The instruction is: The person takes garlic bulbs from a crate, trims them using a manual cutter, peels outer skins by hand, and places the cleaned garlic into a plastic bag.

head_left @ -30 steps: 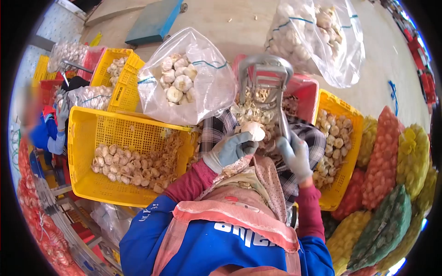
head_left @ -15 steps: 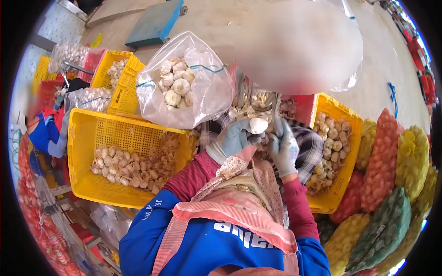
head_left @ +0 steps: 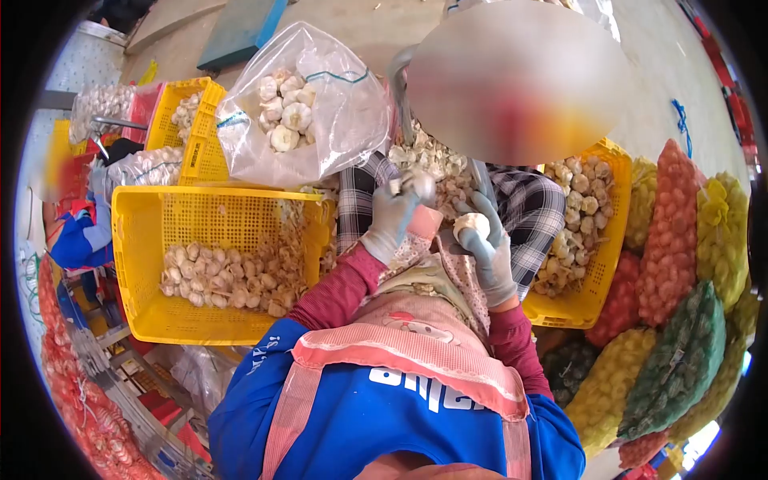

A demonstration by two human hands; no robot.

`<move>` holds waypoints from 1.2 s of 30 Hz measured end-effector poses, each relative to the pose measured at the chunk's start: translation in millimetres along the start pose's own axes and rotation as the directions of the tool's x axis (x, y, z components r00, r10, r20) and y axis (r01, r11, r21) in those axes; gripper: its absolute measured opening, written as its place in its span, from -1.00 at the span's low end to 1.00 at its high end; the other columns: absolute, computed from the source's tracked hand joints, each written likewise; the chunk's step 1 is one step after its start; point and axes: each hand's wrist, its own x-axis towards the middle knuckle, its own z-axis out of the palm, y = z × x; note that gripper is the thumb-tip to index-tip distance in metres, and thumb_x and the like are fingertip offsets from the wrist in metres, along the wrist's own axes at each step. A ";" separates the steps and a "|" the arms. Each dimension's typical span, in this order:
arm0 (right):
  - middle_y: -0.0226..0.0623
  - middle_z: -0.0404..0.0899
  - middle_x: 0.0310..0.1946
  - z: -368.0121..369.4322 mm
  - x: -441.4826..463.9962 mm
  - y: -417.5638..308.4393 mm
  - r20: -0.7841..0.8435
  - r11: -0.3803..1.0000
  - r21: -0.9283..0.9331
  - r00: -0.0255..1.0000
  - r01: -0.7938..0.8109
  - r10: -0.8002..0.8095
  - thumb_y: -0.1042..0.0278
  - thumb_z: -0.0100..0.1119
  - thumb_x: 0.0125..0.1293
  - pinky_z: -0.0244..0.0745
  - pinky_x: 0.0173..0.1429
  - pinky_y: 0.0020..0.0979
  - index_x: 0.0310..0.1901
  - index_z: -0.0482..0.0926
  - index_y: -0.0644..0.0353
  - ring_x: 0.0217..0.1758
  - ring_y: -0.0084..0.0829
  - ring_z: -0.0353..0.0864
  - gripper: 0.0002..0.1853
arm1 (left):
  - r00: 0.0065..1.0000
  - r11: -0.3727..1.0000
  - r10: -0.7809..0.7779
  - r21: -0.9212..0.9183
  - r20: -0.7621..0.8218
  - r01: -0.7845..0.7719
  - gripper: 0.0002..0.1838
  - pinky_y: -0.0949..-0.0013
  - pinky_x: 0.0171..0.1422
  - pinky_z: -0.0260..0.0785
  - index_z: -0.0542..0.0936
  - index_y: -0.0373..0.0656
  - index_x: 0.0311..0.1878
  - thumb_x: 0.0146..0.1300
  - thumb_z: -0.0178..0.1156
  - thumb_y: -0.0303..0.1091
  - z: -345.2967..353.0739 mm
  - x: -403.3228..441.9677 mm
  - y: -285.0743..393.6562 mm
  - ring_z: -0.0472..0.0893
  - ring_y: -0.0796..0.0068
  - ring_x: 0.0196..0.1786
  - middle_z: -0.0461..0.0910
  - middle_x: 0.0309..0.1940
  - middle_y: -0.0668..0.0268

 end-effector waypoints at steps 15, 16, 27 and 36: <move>-0.04 0.44 0.33 188.5 108.0 -79.1 0.497 0.696 -0.151 0.662 0.703 -0.561 0.55 0.02 0.43 0.45 0.33 -0.32 0.47 0.22 0.31 0.28 -0.26 0.54 -0.42 | 0.860 0.719 0.510 0.556 -0.014 -0.417 -0.74 0.30 0.12 0.51 0.67 -0.27 0.03 0.29 0.24 -0.47 -65.4 -64.4 43.1 0.69 0.34 -0.01 0.72 -0.07 0.12; -0.01 0.47 0.31 183.1 97.8 -79.9 0.498 0.712 -0.199 0.695 0.674 -0.519 0.51 -0.02 0.45 0.46 0.32 -0.29 0.47 0.22 0.32 0.29 -0.21 0.55 -0.44 | 0.869 0.837 0.443 0.448 -0.219 -0.313 -0.74 0.34 0.10 0.51 0.67 -0.28 0.04 0.30 0.25 -0.45 -89.2 -74.8 38.5 0.69 0.38 -0.04 0.73 -0.12 0.16; -0.09 0.63 0.01 99.3 47.4 -7.3 0.141 0.790 -0.563 0.970 0.242 -0.197 0.31 -0.04 0.47 0.56 0.13 -0.35 0.33 0.38 0.46 -0.05 -0.36 0.63 -0.50 | 0.720 0.095 -0.208 0.719 -0.662 0.689 -0.53 0.22 -0.22 0.55 0.48 0.18 0.40 0.48 -0.03 -0.07 -372.8 -147.2 -2.4 0.66 0.37 -0.34 0.72 -0.07 0.24; -0.08 0.64 -0.05 129.3 41.2 -0.5 0.222 0.772 -0.611 0.974 0.176 -0.047 0.23 0.02 0.47 0.56 0.18 -0.33 0.10 0.53 0.48 0.02 -0.32 0.65 -0.58 | 0.441 -0.073 -0.634 0.617 -0.635 0.783 -0.03 0.05 0.31 0.43 -0.06 0.10 0.63 0.31 0.02 0.36 -370.2 -98.6 -43.2 0.50 0.19 0.34 0.35 0.45 0.11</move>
